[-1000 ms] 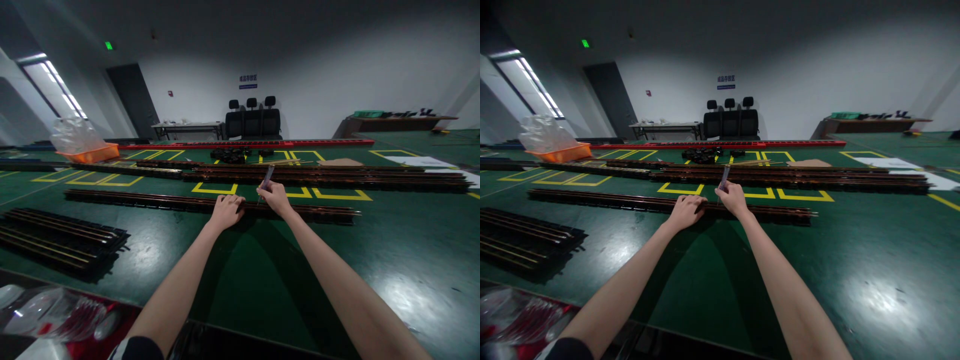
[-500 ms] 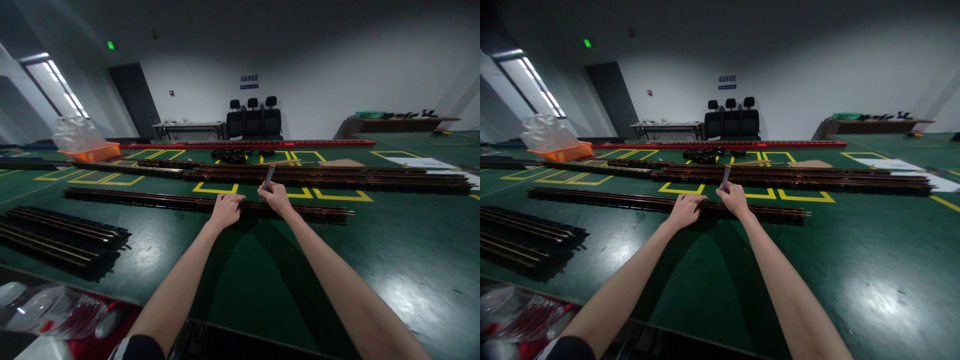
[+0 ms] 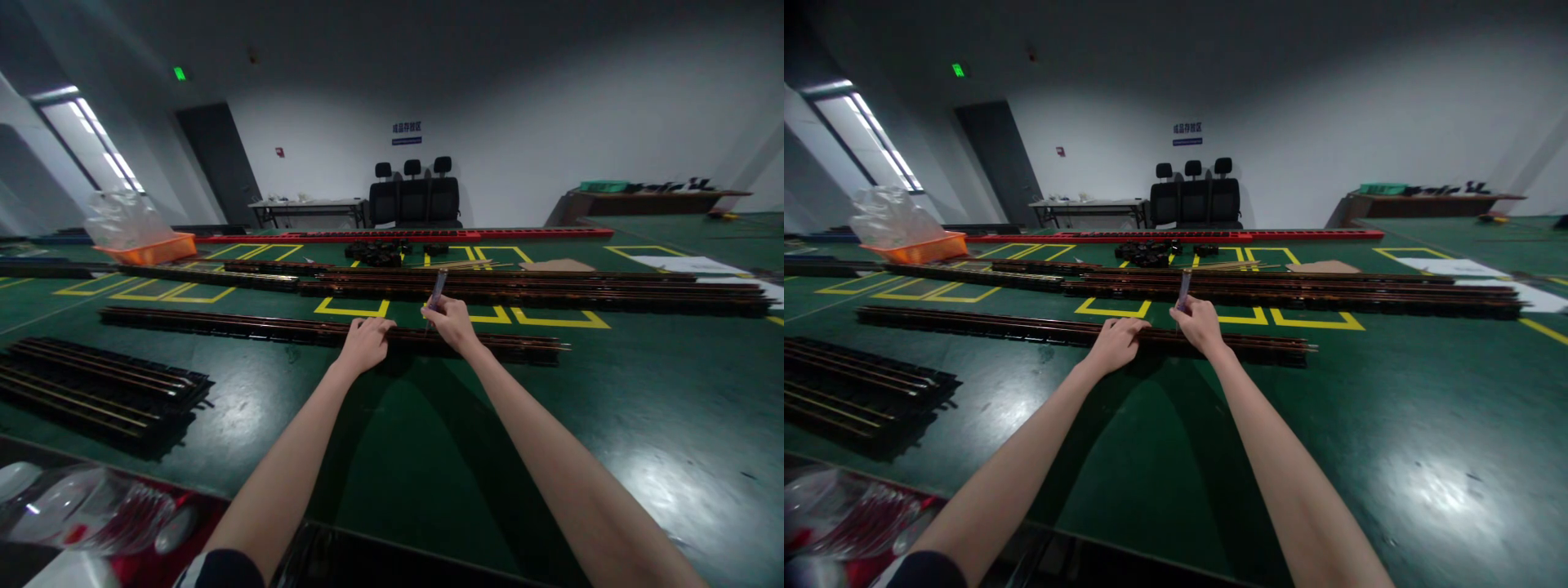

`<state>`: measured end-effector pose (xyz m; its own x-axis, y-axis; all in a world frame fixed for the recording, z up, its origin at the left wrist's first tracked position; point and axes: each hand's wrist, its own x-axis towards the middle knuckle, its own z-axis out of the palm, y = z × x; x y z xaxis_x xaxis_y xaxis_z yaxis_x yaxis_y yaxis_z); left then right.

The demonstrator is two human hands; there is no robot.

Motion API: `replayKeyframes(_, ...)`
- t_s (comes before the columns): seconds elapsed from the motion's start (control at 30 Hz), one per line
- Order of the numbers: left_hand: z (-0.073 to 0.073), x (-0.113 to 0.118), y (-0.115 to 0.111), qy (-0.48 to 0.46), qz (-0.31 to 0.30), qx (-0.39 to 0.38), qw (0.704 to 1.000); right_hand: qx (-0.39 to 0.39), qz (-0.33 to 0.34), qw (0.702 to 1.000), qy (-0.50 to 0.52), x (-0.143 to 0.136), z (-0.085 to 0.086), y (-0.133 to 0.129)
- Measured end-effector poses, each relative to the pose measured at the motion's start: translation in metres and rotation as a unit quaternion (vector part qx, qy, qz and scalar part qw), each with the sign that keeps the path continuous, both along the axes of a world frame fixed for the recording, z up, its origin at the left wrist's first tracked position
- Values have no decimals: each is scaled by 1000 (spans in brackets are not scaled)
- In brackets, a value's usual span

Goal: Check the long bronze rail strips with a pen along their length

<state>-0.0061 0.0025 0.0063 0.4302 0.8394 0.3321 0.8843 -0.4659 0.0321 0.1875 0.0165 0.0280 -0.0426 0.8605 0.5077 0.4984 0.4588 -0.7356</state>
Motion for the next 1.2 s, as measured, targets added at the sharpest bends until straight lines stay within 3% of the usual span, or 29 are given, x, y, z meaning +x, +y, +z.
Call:
replayKeyframes(0.73, 1, 2, -4, 14, -1, -1, 1000, -4, 13, 1000, -6, -2, 0, -1)
replayKeyframes(1.2, -11, 8, -2, 15, 24, 77, 997, 1, 18, 1000, -2, -3, -2, 1)
